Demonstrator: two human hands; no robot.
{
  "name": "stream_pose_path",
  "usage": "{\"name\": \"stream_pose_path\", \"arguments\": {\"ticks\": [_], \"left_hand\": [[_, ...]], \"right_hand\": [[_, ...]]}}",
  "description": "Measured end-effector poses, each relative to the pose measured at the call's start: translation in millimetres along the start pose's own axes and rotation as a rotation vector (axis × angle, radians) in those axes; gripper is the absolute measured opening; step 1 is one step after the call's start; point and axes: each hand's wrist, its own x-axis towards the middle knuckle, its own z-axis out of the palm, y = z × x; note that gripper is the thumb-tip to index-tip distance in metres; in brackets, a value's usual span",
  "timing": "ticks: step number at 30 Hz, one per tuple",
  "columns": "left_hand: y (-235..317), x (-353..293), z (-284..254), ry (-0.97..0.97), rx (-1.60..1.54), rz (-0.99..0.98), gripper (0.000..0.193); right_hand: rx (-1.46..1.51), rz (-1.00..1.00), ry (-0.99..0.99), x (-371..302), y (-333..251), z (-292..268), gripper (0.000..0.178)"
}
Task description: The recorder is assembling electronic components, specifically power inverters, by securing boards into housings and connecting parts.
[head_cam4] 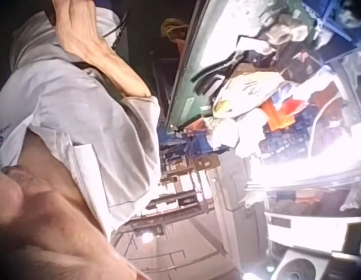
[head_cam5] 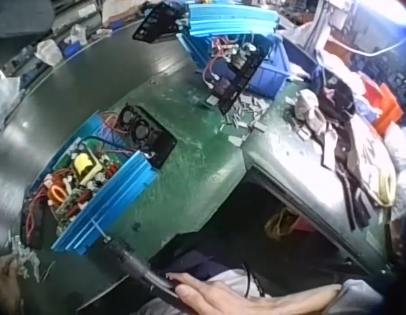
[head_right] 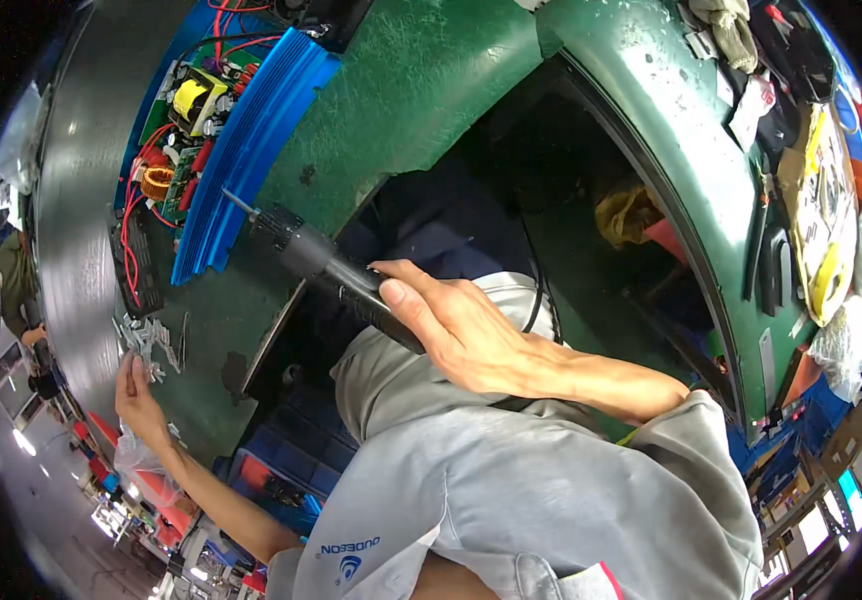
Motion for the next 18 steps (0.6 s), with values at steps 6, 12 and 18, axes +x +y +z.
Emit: {"name": "stream_pose_path", "arguments": {"ticks": [6, 12, 18], "left_hand": [[79, 2, 8, 0.076, -0.105, -0.001, 0.033], [193, 1, 37, -0.054, -0.204, 0.117, 0.024], [272, 17, 96, -0.194, 0.077, 0.789, 0.008]], "right_hand": [[0.034, -0.008, 0.011, 5, 3, 1, 0.057], [0.186, 0.047, -0.064, 9, -8, -6, 0.058], [0.366, 0.151, -0.139, 11, -1, -6, 0.064]]}}
